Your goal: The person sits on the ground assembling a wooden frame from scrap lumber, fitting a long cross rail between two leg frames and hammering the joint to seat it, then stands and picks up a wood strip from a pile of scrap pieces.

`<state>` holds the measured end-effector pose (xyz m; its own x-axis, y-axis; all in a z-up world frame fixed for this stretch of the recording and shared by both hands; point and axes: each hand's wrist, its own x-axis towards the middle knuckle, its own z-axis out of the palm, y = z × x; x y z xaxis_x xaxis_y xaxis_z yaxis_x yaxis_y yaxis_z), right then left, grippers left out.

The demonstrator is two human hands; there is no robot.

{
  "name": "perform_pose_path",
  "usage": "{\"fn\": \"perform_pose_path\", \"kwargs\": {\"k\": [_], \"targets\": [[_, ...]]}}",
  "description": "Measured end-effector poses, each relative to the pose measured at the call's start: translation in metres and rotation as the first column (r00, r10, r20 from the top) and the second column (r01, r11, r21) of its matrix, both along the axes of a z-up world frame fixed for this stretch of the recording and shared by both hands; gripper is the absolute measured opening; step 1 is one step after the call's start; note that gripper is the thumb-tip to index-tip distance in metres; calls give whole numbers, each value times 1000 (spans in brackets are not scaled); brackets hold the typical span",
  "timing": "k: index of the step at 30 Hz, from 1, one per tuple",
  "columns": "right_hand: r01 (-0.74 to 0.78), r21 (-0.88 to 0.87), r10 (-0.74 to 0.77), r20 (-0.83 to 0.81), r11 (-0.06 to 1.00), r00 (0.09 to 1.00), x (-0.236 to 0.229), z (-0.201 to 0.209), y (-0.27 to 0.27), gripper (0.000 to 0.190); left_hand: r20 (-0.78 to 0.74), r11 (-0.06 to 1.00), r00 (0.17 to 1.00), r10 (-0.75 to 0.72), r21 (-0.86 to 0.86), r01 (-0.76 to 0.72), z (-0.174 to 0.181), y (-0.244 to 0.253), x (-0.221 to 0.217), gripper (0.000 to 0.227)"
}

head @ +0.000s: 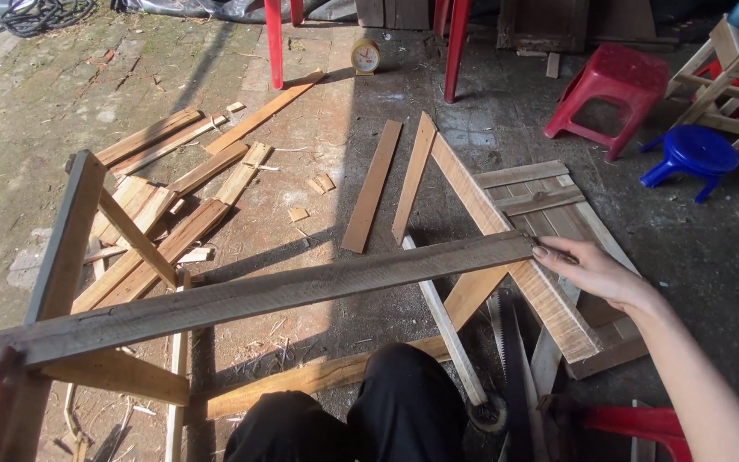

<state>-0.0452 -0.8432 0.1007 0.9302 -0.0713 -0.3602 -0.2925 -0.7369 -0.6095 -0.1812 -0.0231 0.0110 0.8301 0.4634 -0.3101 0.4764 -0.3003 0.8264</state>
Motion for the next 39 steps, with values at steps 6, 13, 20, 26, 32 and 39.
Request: {"fn": "perform_pose_path", "kwargs": {"k": [6, 13, 20, 26, 32, 39], "targets": [[144, 173, -166, 116, 974, 979, -13, -19, 18, 44, 143, 987, 990, 11, -161, 13, 68, -91, -22, 47], [172, 251, -235, 252, 953, 939, 14, -88, -14, 36, 28, 920, 971, 237, -327, -215, 109, -100, -36, 52], [140, 236, -203, 271, 962, 941, 17, -94, -26, 40, -22, 872, 984, 175, -460, -165, 91, -84, -15, 38], [215, 245, -267, 205, 945, 942, 7, -74, -7, 42, -30, 912, 991, 131, -387, -132, 92, -84, -15, 46], [192, 259, -250, 214, 947, 944, -8, -50, 19, 42, -65, 925, 991, 115, -356, -131, 95, -89, -14, 56], [147, 593, -115, -91, 792, 989, 2, -49, 6, 48, -37, 973, 999, 25, -227, -33, 87, -94, -10, 60]]}}
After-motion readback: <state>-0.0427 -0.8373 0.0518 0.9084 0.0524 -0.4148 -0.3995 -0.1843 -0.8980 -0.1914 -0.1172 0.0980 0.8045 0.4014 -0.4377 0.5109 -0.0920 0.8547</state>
